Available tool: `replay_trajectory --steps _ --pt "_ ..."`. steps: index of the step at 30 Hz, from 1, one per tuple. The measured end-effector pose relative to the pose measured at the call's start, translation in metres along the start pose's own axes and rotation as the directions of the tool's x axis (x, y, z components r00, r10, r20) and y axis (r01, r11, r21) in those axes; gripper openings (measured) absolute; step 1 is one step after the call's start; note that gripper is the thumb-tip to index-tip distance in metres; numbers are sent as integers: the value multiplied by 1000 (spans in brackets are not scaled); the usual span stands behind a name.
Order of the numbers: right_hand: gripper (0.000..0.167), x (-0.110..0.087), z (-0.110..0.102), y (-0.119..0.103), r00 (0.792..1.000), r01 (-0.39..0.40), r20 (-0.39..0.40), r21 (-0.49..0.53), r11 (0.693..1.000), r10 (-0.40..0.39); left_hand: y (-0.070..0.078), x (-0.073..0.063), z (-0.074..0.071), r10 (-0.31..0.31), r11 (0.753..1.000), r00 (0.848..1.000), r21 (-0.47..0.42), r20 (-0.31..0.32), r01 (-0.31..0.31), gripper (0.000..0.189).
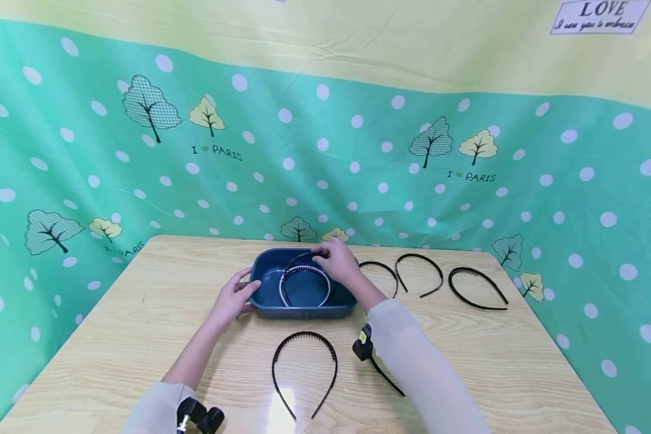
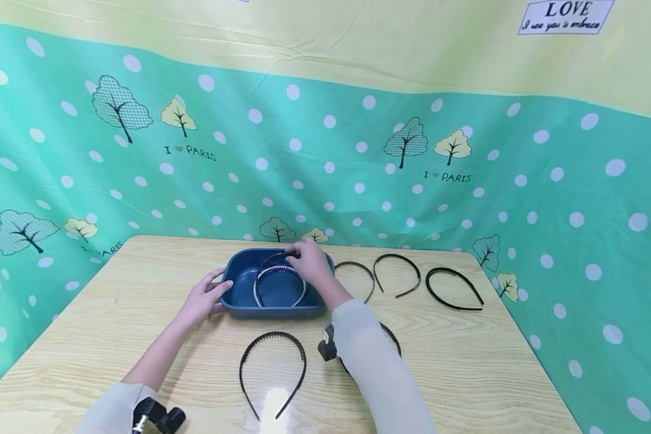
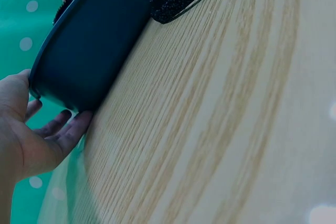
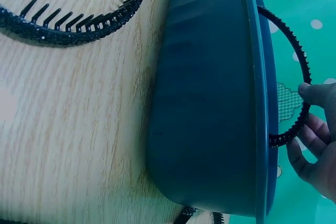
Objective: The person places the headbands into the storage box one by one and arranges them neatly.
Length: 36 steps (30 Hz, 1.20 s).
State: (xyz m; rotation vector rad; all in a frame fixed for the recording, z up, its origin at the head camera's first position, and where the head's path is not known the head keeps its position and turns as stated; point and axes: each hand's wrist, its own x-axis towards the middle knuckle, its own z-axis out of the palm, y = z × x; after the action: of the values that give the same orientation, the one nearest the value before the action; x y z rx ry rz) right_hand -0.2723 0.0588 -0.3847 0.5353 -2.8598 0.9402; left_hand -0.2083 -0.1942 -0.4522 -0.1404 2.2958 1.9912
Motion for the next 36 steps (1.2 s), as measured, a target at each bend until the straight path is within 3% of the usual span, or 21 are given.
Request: replay_trajectory --steps 36 --pt "19 2 16 8 998 -46 36 128 991 42 -1 2 -1 -11 1000 1000 -4 -8 11 60"
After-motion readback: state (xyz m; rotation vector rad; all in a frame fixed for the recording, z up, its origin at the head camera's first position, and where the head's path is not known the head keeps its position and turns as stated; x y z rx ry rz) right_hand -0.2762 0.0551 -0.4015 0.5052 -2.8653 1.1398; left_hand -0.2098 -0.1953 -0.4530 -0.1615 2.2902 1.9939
